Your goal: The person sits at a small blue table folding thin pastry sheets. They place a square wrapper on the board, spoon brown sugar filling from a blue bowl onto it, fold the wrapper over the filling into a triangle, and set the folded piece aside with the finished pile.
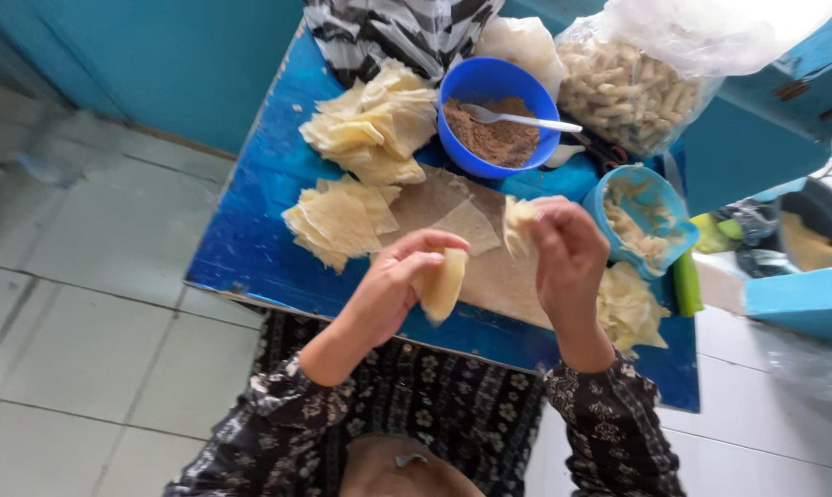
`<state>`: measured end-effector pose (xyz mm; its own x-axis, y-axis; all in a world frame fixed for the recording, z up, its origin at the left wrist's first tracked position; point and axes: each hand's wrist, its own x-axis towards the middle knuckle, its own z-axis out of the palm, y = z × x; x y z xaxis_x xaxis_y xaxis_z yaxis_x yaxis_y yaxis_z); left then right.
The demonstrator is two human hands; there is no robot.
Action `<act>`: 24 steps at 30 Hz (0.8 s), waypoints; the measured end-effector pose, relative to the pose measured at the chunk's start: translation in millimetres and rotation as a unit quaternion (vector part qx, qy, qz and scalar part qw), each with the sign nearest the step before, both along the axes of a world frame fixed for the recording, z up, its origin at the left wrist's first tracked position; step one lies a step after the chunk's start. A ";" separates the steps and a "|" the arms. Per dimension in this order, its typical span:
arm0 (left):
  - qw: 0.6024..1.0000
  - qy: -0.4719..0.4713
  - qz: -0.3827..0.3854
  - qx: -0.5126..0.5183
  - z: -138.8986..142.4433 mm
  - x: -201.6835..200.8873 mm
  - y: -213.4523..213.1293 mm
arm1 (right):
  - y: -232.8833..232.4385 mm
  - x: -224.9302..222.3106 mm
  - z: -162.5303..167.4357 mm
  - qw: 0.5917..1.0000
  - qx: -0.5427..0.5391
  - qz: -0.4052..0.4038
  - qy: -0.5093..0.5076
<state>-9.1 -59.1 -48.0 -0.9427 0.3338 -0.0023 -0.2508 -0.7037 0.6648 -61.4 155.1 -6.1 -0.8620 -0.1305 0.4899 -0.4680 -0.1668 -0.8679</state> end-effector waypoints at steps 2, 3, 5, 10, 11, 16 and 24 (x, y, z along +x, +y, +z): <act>0.999 -0.026 -0.014 -0.040 -0.3 -0.6 0.4 | -4.1 11.2 11.0 0.965 0.213 0.009 0.150; 0.998 -0.031 -0.008 -0.046 -1.4 -0.9 1.1 | -7.3 15.0 14.5 0.922 0.316 0.013 0.221; 0.998 -0.037 0.009 -0.056 -3.9 -2.5 3.6 | -14.3 15.8 18.3 0.913 0.325 0.053 0.241; 0.997 -0.034 0.027 -0.057 -6.4 -1.9 7.5 | -7.6 7.9 13.3 0.981 0.092 0.137 -0.106; 0.997 -0.033 0.031 -0.061 -4.2 -2.1 8.0 | -4.0 3.3 10.3 0.967 0.084 0.143 -0.191; 0.933 0.075 0.070 -0.344 17.9 3.7 4.8 | 4.6 -6.0 -11.4 0.951 0.121 0.128 -0.254; 0.708 0.186 0.185 -0.656 40.5 -4.1 7.5 | -11.3 5.4 -12.7 0.929 0.357 -0.097 0.031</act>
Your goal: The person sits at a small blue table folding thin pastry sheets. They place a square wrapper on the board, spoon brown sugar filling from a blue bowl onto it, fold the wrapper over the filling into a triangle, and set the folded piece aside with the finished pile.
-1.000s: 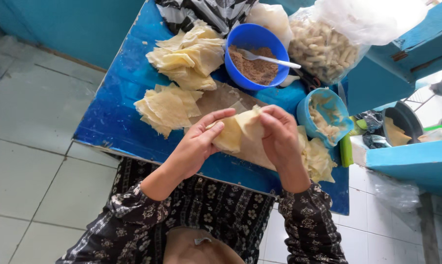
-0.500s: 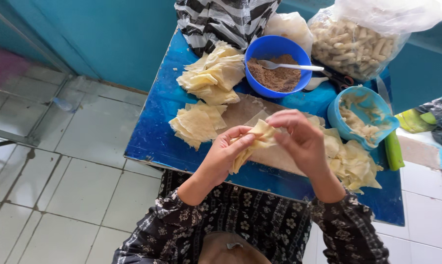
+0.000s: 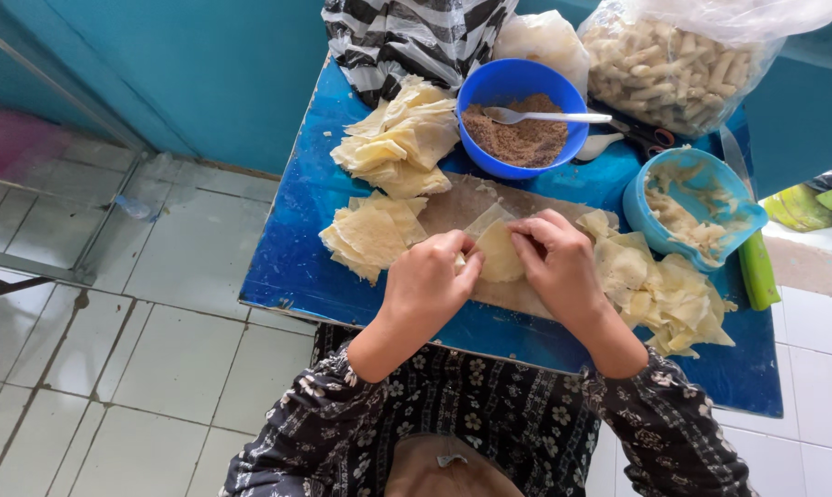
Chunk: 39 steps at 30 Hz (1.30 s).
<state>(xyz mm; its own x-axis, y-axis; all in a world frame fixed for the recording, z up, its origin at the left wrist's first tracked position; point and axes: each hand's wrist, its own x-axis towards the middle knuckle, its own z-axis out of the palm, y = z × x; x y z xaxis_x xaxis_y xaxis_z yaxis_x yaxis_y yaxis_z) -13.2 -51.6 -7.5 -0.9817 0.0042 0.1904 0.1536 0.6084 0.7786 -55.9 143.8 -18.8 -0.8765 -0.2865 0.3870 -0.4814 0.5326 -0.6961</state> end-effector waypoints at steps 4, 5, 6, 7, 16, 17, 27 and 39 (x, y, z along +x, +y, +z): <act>1.000 -0.009 0.000 -0.024 -0.8 -4.5 3.5 | -7.6 0.7 4.5 0.999 0.029 -0.041 0.020; 1.000 -0.013 0.000 -0.027 -1.2 -5.8 4.2 | -8.9 0.4 4.4 0.998 0.025 -0.039 0.032; 1.000 -0.013 -0.001 -0.029 -1.5 -7.8 4.2 | -9.6 0.0 4.0 0.998 0.021 -0.037 0.044; 0.999 -0.015 -0.001 -0.031 -1.7 -9.1 3.9 | -10.1 -0.2 3.3 0.997 0.032 -0.030 0.056; 0.959 -0.039 -0.001 0.281 -6.3 3.6 -25.4 | -8.3 -2.7 10.8 0.973 0.150 -0.027 0.173; 0.919 -0.081 -0.010 0.386 -9.0 6.6 -27.7 | -8.1 -1.1 14.2 0.970 0.149 -0.035 0.187; 0.621 -0.181 -0.168 0.744 -34.3 16.3 5.8 | -18.1 17.0 19.9 0.990 -0.008 0.132 0.047; 0.771 -0.128 -0.098 0.616 -30.2 11.6 14.5 | 21.9 -6.5 -3.8 0.806 -0.438 0.112 -0.381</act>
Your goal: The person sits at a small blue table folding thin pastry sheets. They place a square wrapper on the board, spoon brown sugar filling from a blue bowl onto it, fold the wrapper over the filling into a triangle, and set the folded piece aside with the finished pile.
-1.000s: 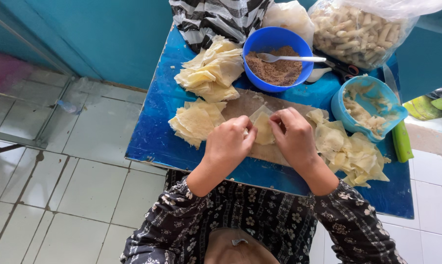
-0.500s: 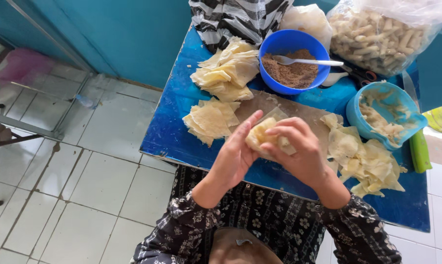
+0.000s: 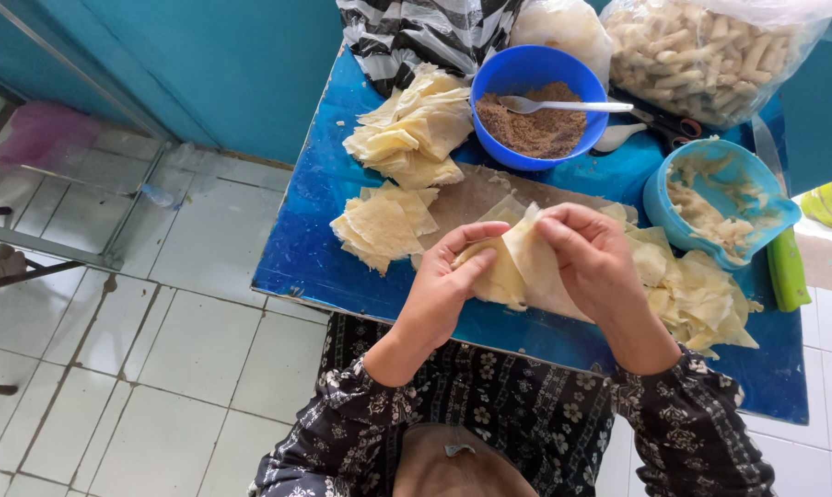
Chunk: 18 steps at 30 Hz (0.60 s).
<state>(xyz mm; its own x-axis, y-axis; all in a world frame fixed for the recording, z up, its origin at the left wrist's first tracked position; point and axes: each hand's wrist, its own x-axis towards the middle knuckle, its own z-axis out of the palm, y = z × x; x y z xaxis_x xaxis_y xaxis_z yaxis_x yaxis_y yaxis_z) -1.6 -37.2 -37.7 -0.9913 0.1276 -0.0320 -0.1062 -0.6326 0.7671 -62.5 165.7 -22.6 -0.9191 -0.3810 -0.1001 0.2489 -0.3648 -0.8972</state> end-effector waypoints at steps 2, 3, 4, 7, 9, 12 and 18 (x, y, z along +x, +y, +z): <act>0.999 -0.009 0.031 0.019 1.5 2.3 -0.1 | -0.6 1.5 3.7 0.996 -0.017 -0.068 0.063; 1.000 -0.008 0.029 0.006 1.9 3.9 -2.1 | -1.8 3.1 6.8 0.990 -0.025 -0.101 0.094; 1.000 -0.007 0.028 -0.008 1.9 6.4 -6.1 | -4.2 6.5 9.9 0.973 0.052 -0.127 0.186; 1.000 0.010 0.006 -0.012 -0.4 5.1 -9.1 | -15.7 18.6 20.0 0.853 0.252 -0.145 0.433; 1.000 0.004 -0.001 -0.005 -4.3 3.3 -8.5 | -22.6 23.7 26.7 0.747 0.338 -0.092 0.565; 1.000 -0.016 -0.002 -0.011 -11.1 -0.2 -8.0 | -23.8 23.2 34.7 0.760 0.295 -0.017 0.579; 0.999 0.019 -0.007 -0.042 -16.5 1.2 -11.7 | -10.3 6.7 21.5 0.973 0.147 0.031 0.177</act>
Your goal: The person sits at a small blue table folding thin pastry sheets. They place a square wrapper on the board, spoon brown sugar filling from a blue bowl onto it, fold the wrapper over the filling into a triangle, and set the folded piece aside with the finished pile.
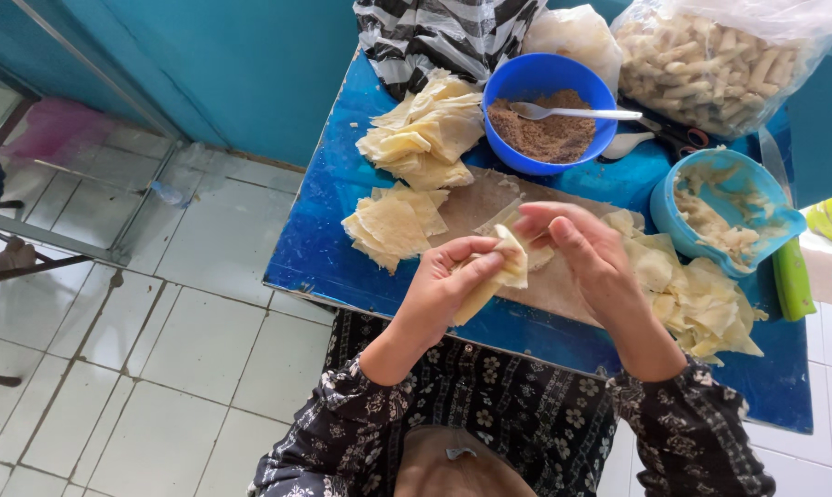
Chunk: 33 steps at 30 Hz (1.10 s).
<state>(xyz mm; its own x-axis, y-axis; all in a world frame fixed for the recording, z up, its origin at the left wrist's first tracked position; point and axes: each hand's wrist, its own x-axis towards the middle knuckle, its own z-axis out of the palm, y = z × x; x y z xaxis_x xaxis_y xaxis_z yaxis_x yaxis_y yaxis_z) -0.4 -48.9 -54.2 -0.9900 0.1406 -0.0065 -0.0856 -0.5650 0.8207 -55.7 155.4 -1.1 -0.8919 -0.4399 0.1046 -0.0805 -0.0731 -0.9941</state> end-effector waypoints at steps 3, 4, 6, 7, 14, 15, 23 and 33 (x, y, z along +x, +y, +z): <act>0.999 0.016 -0.018 -0.038 4.7 1.2 0.0 | 9.5 -8.4 -15.0 0.989 -0.021 0.101 -0.106; 0.998 0.018 -0.015 -0.063 7.2 1.8 -0.7 | 12.9 -10.9 -18.7 0.991 -0.025 0.083 -0.099; 0.995 0.011 -0.015 -0.094 12.0 5.6 -4.0 | 16.5 -11.8 -24.9 0.994 -0.033 0.055 -0.091; 0.995 0.001 -0.021 -0.099 14.3 7.5 -5.7 | 16.8 -10.4 -26.7 0.994 -0.036 0.053 -0.092; 0.989 -0.015 -0.108 -0.096 24.2 29.3 -2.7 | -2.6 11.1 -8.4 0.996 0.054 0.021 -0.061; 0.987 -0.006 -0.092 -0.132 24.2 34.1 -2.2 | -5.6 19.2 -3.5 0.996 0.075 0.000 -0.050; 0.969 -0.056 -0.107 -0.214 12.6 65.2 -20.1 | 36.0 127.4 13.4 0.860 0.260 -0.302 0.318; 0.979 -0.083 -0.142 -0.121 -16.3 73.4 -21.8 | 211.2 48.9 -33.1 0.689 0.490 -0.437 0.308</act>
